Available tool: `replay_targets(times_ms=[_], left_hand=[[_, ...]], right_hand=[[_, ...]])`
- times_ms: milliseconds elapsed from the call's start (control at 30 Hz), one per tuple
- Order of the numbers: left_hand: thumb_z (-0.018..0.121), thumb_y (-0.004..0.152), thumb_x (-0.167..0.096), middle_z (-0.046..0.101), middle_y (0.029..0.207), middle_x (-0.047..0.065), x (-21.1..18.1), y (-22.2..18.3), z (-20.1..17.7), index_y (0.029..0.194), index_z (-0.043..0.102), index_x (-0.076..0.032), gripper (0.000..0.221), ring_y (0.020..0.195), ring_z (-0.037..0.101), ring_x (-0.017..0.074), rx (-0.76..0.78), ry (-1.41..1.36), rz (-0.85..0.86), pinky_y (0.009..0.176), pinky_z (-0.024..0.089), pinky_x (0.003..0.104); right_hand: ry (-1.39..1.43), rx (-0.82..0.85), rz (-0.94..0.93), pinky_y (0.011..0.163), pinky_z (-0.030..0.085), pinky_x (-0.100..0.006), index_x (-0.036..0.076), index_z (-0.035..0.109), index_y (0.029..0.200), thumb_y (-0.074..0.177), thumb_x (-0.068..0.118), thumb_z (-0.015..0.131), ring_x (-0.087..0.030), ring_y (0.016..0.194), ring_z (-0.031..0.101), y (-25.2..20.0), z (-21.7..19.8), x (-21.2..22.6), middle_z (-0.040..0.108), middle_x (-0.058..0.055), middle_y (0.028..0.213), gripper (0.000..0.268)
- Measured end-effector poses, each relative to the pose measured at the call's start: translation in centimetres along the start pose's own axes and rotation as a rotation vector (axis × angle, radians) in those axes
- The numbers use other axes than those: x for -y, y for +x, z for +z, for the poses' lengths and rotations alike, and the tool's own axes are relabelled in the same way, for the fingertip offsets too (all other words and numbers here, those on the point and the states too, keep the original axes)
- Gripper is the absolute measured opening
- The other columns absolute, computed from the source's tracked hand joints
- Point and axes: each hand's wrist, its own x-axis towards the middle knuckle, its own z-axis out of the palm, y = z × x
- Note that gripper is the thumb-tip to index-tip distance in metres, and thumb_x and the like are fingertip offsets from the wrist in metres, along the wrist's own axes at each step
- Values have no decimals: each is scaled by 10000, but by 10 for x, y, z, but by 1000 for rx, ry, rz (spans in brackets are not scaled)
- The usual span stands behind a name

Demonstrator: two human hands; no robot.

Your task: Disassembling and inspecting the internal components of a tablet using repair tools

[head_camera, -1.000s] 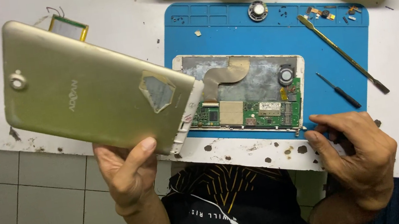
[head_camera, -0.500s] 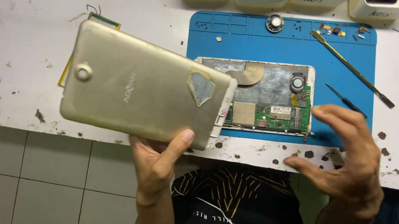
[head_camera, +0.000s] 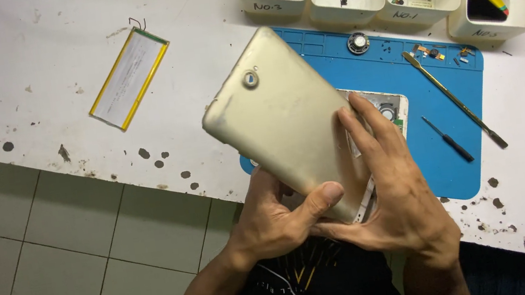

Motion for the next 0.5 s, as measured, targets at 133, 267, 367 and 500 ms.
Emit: replay_targets(times_ms=[133, 267, 367, 500], left_hand=[[664, 893, -434, 725, 1199, 122, -1, 3, -6, 1237, 617, -40, 525, 1061, 733, 247, 35, 267, 156, 831, 635, 364], [610, 950, -446, 697, 971, 97, 0, 4, -11, 1123, 577, -38, 444, 816, 705, 237, 74, 336, 270, 678, 590, 366], [615, 958, -398, 689, 951, 102, -7, 5, -18, 1010, 602, -47, 355, 836, 696, 245, 84, 333, 282, 712, 574, 371], [672, 969, -293, 734, 956, 61, -4, 6, -35, 952, 638, -54, 242, 887, 722, 175, 42, 9, 163, 819, 626, 325]], right_hand=[[78, 43, 22, 1224, 289, -646, 99, 183, 1629, 551, 608, 923, -452, 1603, 200, -2, 0, -2, 155, -246, 1717, 1403], [114, -29, 6, 1254, 318, -624, 83, 241, 1615, 682, 477, 867, -433, 1609, 230, -5, 3, -2, 211, -249, 1700, 1190], [82, -109, -37, 1253, 357, -647, 84, 287, 1601, 730, 406, 842, -478, 1601, 263, -8, 5, -5, 239, -284, 1681, 1082], [-14, -181, -99, 1300, 327, -617, 52, 340, 1567, 677, 337, 893, -492, 1583, 299, -15, 3, -14, 261, -310, 1651, 1086]])
